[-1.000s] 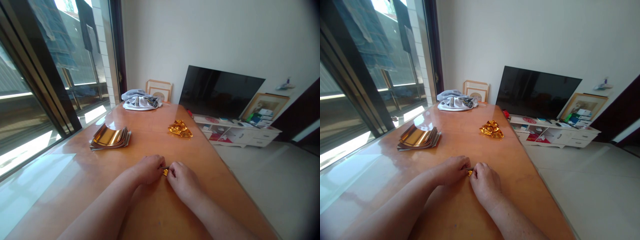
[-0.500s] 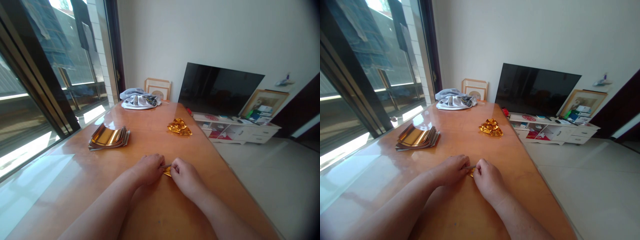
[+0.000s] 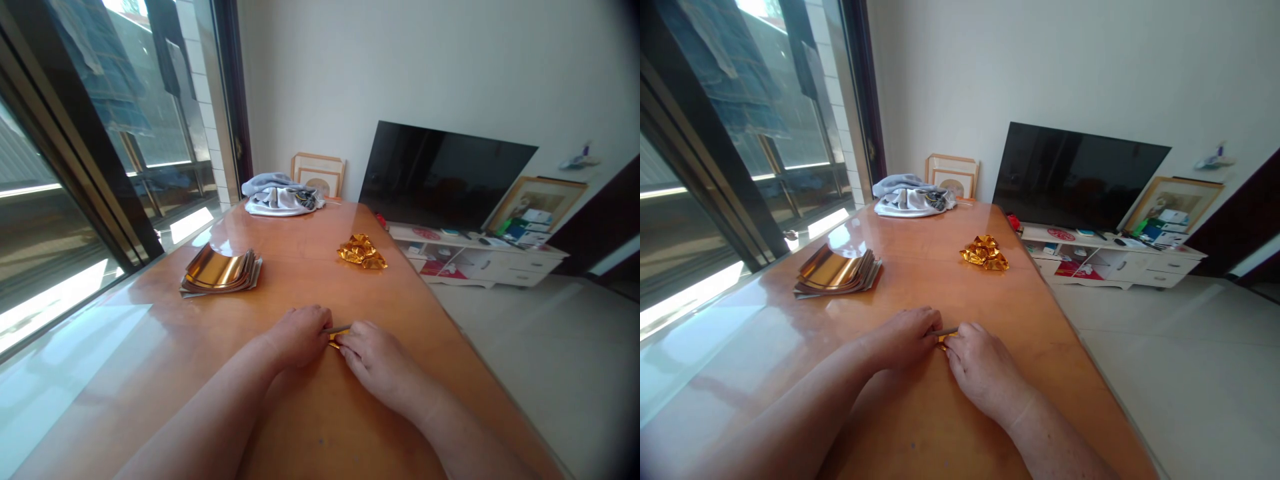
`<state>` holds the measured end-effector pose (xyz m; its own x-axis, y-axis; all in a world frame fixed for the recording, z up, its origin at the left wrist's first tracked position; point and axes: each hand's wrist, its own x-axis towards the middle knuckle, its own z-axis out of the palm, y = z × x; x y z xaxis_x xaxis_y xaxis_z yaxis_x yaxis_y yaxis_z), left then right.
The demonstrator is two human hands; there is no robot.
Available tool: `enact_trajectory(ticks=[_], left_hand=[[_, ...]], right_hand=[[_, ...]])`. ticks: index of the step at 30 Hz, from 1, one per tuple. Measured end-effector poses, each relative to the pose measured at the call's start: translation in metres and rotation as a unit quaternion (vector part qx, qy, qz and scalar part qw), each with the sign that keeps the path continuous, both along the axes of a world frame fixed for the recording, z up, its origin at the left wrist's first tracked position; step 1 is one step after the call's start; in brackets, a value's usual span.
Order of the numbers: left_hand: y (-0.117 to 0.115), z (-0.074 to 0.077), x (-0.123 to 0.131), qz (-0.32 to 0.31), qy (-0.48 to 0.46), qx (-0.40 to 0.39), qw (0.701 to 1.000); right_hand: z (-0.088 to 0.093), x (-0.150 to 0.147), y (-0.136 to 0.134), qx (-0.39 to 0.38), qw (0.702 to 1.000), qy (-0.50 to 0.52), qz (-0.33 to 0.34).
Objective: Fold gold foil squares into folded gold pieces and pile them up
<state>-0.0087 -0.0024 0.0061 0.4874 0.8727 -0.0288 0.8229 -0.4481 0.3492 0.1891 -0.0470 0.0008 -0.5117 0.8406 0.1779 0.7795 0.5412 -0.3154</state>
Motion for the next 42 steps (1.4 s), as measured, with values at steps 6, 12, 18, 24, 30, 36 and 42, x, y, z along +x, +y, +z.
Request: enact_trajectory(ticks=[6,12,18,24,30,36,42], left_hand=[[-0.002,0.003,0.001,-0.001,0.012,0.009,1.0],[-0.007,0.007,0.004,-0.004,0.017,0.029,0.999],[-0.008,0.005,0.005,-0.008,0.024,0.038,0.999],[-0.006,0.006,0.004,-0.006,0.026,0.024,0.999],[-0.004,0.005,0.003,-0.01,0.015,0.026,1.0],[-0.002,0.001,0.001,-0.01,0.005,0.026,1.0],[0.0,-0.002,0.001,-0.009,0.008,0.036,0.999]], right_hand=[[-0.001,-0.003,-0.001,-0.021,0.999,-0.022,-0.01],[0.002,-0.003,-0.001,-0.032,0.999,-0.028,-0.012],[0.004,-0.003,-0.004,-0.028,0.999,-0.038,-0.021],[0.006,-0.001,-0.003,-0.011,0.998,-0.054,-0.009],[0.014,-0.001,-0.008,0.016,0.995,-0.102,0.001],[0.025,-0.005,-0.013,0.018,0.987,-0.16,0.013],[0.034,0.004,-0.021,0.023,0.98,-0.195,0.032]])
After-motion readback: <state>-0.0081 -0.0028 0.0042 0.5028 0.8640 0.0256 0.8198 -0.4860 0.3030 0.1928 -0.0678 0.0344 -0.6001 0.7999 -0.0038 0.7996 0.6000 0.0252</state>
